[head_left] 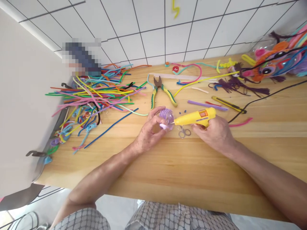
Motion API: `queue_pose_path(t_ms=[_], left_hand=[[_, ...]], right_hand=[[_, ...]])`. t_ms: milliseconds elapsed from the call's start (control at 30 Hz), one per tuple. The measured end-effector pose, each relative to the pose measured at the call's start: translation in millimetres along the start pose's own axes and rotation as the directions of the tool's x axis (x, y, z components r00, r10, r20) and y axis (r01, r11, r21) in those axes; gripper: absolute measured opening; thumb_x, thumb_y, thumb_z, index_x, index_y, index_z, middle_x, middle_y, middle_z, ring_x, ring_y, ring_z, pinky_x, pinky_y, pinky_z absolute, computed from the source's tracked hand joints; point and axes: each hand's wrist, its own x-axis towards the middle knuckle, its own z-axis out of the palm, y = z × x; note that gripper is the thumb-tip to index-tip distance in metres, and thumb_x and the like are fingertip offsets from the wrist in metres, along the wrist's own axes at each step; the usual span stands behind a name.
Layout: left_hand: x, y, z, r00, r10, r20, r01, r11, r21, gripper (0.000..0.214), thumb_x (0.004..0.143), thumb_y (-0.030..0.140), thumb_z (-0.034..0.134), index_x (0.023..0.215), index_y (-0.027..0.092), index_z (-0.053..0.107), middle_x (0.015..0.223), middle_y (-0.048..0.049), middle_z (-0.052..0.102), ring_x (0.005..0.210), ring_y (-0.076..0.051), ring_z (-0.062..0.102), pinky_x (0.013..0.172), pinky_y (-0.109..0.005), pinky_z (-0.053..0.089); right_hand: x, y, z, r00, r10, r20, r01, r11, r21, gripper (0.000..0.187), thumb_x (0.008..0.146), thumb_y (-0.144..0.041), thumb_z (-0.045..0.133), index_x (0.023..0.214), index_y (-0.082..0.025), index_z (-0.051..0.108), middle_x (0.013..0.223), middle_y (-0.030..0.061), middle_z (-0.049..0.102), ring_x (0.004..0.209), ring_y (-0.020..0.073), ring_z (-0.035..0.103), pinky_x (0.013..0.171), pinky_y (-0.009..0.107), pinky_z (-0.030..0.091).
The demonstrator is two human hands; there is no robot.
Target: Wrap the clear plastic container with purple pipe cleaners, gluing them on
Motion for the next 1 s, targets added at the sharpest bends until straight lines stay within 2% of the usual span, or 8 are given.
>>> queue_pose_path(t_ms=[267,467,667,800,1000], left_hand=[[-0.2,-0.2,-0.3,0.997,-0.078,0.019,0.08,0.994,-0.081,0.017,0.102,0.034,0.077,0.109,0.027,0.064,0.157,-0.01,0.057,0.156,-0.029,0.051,0.13,-0.062,0.042],[-0.7,0.4,-0.9,0.994,-0.097,0.04,0.1,0.992,-0.079,0.021,0.102,0.036,0.077,0.111,0.027,0.061,0.16,-0.01,0.055,0.153,-0.029,0.055,0.128,-0.066,0.046],[-0.8,0.8,-1.5,0.993,-0.107,0.056,0.11,0.992,-0.066,0.019,0.104,0.037,0.075,0.114,0.027,0.061,0.16,-0.0115,0.055,0.155,-0.029,0.053,0.13,-0.062,0.045],[-1.3,-1.5,0.0,0.995,-0.083,0.051,0.086,0.994,-0.074,0.025,0.104,0.038,0.075,0.123,0.029,0.061,0.159,-0.0116,0.054,0.156,-0.028,0.051,0.13,-0.06,0.043],[-2.2,-4.0,0.0,0.997,-0.069,0.047,0.073,0.994,-0.081,0.03,0.104,0.036,0.075,0.129,0.03,0.06,0.16,-0.0116,0.053,0.158,-0.028,0.049,0.131,-0.06,0.041]], right_hand=[[-2.2,-2.1,2.3,1.0,-0.014,0.005,0.014,1.0,0.017,0.011,0.077,-0.029,0.068,0.072,-0.025,0.058,0.06,0.0002,0.057,0.056,0.0187,0.058,0.055,0.032,0.041],[-1.7,-2.6,1.6,1.0,0.011,0.004,-0.011,1.0,-0.011,0.016,0.076,-0.031,0.066,0.068,-0.028,0.053,0.052,-0.0013,0.048,0.053,0.0204,0.055,0.054,0.033,0.042],[-1.4,-2.8,1.0,1.0,-0.008,-0.014,0.008,1.0,0.001,0.021,0.075,-0.031,0.064,0.064,-0.029,0.045,0.05,-0.0032,0.039,0.051,0.0191,0.05,0.055,0.034,0.039],[-1.9,-2.4,1.1,1.0,-0.022,-0.013,0.022,1.0,0.02,0.019,0.075,-0.029,0.062,0.065,-0.029,0.045,0.052,-0.0023,0.042,0.053,0.0194,0.052,0.056,0.034,0.039],[-2.0,-3.0,1.4,1.0,0.02,0.012,-0.02,1.0,-0.013,0.019,0.075,-0.029,0.067,0.067,-0.029,0.049,0.053,-0.0006,0.048,0.057,0.0228,0.059,0.056,0.035,0.042]])
